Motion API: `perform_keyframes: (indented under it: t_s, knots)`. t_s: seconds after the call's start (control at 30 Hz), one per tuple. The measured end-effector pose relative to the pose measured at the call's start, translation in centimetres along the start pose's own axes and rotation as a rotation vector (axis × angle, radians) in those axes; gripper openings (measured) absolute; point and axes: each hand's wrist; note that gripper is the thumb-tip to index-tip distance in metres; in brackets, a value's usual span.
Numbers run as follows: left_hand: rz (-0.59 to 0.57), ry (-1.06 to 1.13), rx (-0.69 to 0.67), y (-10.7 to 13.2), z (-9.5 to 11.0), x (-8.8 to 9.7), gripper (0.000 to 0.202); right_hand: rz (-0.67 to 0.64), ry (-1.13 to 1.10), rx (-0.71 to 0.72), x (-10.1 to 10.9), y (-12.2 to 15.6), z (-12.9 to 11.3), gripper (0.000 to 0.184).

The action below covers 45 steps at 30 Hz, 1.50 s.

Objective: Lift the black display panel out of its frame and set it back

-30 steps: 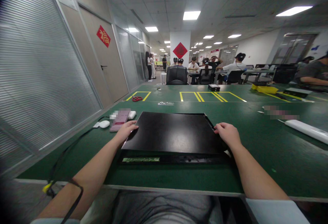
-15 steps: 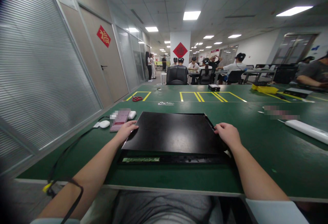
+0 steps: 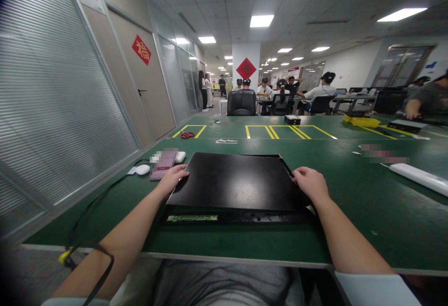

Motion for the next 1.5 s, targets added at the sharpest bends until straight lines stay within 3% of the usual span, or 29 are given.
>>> perform_keyframes:
  t_s: [0.57,0.77,0.87,1.03,1.23,1.5]
  knots:
    - [0.015,-0.019,0.032,0.1,0.1,0.1,0.036,-0.064,-0.177,-0.094,-0.4,-0.6,0.5,0.024]
    - [-0.045,0.017,-0.073,-1.0,-0.7,0.8,0.046,-0.062,-0.216,-0.094,-0.7,-0.8,1.0,0.024]
    - [-0.05,-0.042,-0.132,-1.7,-1.3,1.3,0.05,-0.059,-0.24,-0.093,-0.8,-0.9,1.2,0.024]
    - [0.084,-0.258,-0.265,-2.3,-2.0,1.8,0.041,-0.077,-0.248,-0.13,-0.6,-0.7,0.9,0.026]
    - [0.077,-0.41,-0.219,-1.7,-1.6,1.3,0.022,-0.085,-0.258,-0.124,-0.8,-0.9,1.1,0.025]
    - [0.046,-0.488,-0.203,-1.8,-1.9,1.3,0.02,-0.075,-0.269,-0.108,-0.9,-1.1,1.3,0.024]
Point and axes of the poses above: each hand's wrist, its own y-axis away from the middle knuckle, its own x-axis out of the back of the hand, z = x × y, and after that the axes turned 2 degrees about y, right-handed
